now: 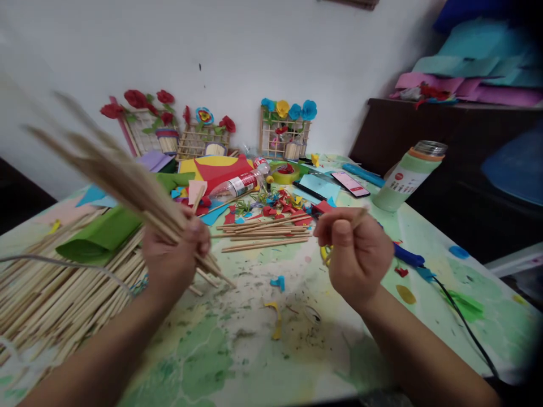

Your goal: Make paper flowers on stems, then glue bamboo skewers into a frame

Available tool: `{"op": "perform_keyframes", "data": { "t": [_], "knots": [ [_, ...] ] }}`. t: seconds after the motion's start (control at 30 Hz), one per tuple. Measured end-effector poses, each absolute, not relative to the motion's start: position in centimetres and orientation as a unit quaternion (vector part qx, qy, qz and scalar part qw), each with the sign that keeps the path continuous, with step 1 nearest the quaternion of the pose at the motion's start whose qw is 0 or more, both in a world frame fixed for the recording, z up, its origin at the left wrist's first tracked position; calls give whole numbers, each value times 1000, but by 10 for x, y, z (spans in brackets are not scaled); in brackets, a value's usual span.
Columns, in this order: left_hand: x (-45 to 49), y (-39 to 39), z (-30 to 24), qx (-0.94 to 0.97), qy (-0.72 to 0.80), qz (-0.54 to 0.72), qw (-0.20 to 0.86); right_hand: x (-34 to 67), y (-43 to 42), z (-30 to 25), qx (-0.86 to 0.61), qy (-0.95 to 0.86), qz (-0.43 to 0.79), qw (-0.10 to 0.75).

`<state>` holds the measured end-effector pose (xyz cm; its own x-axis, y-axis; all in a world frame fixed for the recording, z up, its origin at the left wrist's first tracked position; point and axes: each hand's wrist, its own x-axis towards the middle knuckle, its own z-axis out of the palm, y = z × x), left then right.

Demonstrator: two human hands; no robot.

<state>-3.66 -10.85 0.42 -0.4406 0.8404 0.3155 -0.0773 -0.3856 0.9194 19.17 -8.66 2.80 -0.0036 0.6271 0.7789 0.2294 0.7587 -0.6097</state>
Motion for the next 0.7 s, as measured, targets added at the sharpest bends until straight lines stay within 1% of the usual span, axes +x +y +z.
{"op": "perform_keyframes", "data": {
  "t": [0.03,0.1,0.17,0.2,0.23,0.3,0.4,0.47,0.53,0.6,0.7],
  "knots": [
    [-31,-106,-5,468,463,690,302,191,-89,28,-293,-662,182,665],
    [-21,-101,-24,534,514,589,323,187,-87,23,-282,-625,232,690],
    [-17,-98,-39,586,532,515,329,183,-78,8,-295,-620,272,674],
    [-16,-98,-44,598,536,496,332,180,-72,-1,-314,-632,291,646],
    [-17,-97,-47,603,536,488,334,178,-66,-12,-330,-648,310,613],
    [-20,-97,-46,593,539,493,340,173,-53,-30,-355,-639,364,578],
    [-22,-98,-35,562,550,501,361,168,-39,-46,-344,-513,490,615],
    [-20,-99,-27,531,553,493,411,166,-34,-49,-330,-438,533,644],
    [-16,-101,-24,491,546,471,489,166,-33,-48,-329,-406,542,658],
    [-10,-104,-27,460,539,429,560,166,-32,-47,-339,-403,535,661],
    [-3,-108,-39,457,537,358,612,166,-32,-49,-353,-418,525,652]
  ]
}}
